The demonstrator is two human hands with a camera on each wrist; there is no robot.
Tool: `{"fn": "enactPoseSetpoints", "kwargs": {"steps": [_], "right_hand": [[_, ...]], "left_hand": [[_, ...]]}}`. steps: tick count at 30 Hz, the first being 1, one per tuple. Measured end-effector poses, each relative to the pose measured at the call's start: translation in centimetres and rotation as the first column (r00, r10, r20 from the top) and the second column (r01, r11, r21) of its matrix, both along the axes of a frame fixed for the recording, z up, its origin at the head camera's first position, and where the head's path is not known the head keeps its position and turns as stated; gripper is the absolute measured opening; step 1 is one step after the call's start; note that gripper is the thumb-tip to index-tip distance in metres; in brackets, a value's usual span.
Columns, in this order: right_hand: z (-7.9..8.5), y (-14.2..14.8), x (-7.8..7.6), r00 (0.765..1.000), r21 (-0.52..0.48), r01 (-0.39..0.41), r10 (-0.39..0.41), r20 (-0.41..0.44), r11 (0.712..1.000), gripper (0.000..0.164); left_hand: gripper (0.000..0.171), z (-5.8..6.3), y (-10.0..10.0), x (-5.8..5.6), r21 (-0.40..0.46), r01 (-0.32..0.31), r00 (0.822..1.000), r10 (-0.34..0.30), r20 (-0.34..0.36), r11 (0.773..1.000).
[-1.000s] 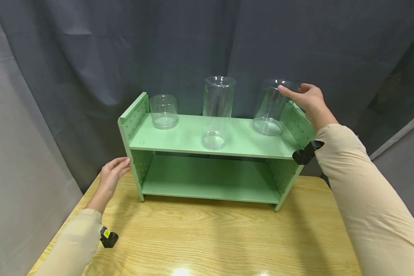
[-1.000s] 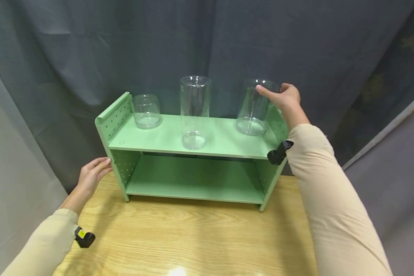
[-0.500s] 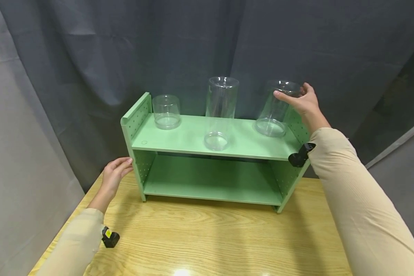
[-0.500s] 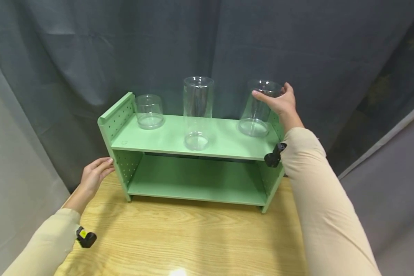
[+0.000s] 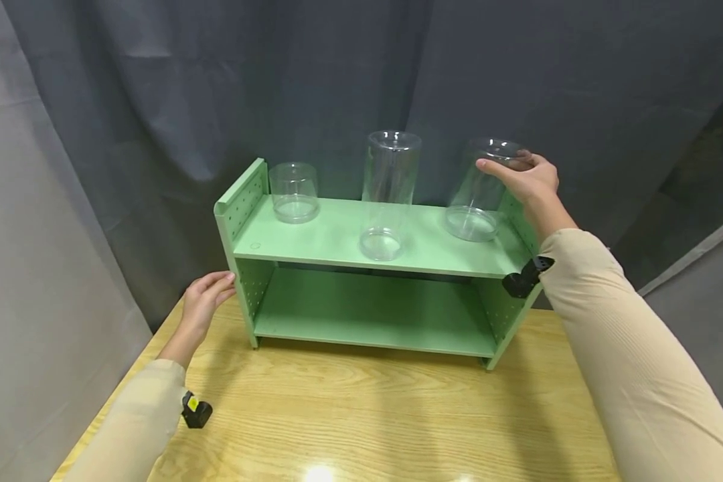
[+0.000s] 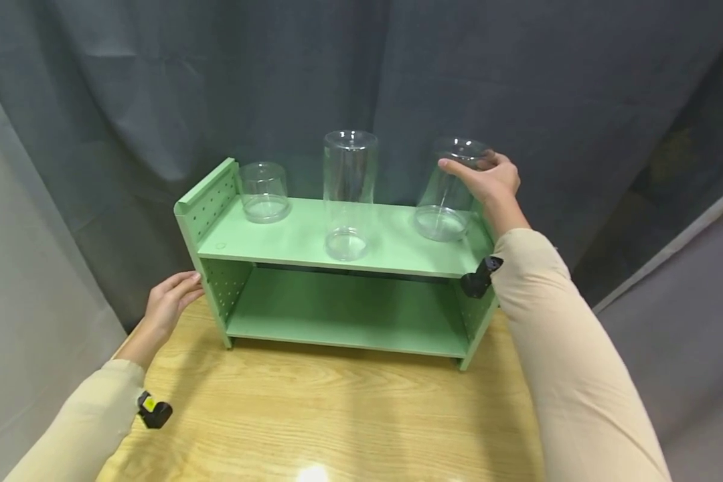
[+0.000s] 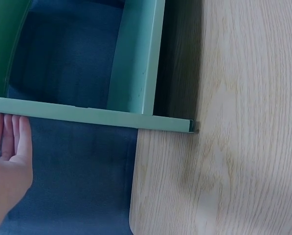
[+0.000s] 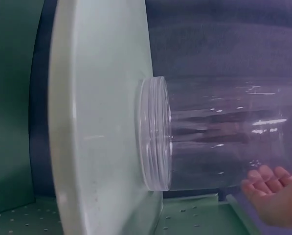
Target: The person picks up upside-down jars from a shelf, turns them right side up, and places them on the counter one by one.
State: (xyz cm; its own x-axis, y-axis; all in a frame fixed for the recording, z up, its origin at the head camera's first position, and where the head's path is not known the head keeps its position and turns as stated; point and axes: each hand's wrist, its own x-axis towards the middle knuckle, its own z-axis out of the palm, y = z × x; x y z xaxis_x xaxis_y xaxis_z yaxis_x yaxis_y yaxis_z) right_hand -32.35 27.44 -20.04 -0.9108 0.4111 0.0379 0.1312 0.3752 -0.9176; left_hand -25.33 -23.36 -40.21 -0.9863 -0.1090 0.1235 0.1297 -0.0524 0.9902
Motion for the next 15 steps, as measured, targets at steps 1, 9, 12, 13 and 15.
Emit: {"fn": "enactPoseSetpoints", "kwargs": {"steps": [1, 9, 12, 13, 15], "right_hand": [[0.0, -0.2, 0.2, 1.0, -0.013, -0.008, 0.008, -0.003, 1.0, 0.086], [0.6, -1.7, 2.7, 0.995, -0.068, -0.097, 0.099, 0.024, 0.993, 0.099], [0.3, -2.5, 3.7, 0.994, -0.062, -0.11, 0.11, -0.004, 0.992, 0.1], [0.2, -2.7, 4.0, 0.993, -0.052, -0.114, 0.113, -0.016, 0.992, 0.099], [-0.1, -3.0, 4.6, 0.993, -0.029, -0.114, 0.113, -0.039, 0.993, 0.099]], "left_hand": [[0.014, 0.0, -0.1, 0.1, 0.003, -0.002, 1.0, 0.002, 0.005, 1.0], [0.005, 0.0, -0.5, 0.5, 0.071, 0.0, 1.0, 0.001, -0.012, 0.997], [0.005, 0.0, -0.5, 0.5, 0.078, -0.002, 1.0, 0.003, -0.016, 0.997], [0.005, 0.0, -0.5, 0.5, 0.079, -0.002, 1.0, 0.003, -0.017, 0.997], [0.005, -0.1, -0.6, 0.5, 0.075, -0.003, 1.0, 0.004, -0.014, 0.997]]}}
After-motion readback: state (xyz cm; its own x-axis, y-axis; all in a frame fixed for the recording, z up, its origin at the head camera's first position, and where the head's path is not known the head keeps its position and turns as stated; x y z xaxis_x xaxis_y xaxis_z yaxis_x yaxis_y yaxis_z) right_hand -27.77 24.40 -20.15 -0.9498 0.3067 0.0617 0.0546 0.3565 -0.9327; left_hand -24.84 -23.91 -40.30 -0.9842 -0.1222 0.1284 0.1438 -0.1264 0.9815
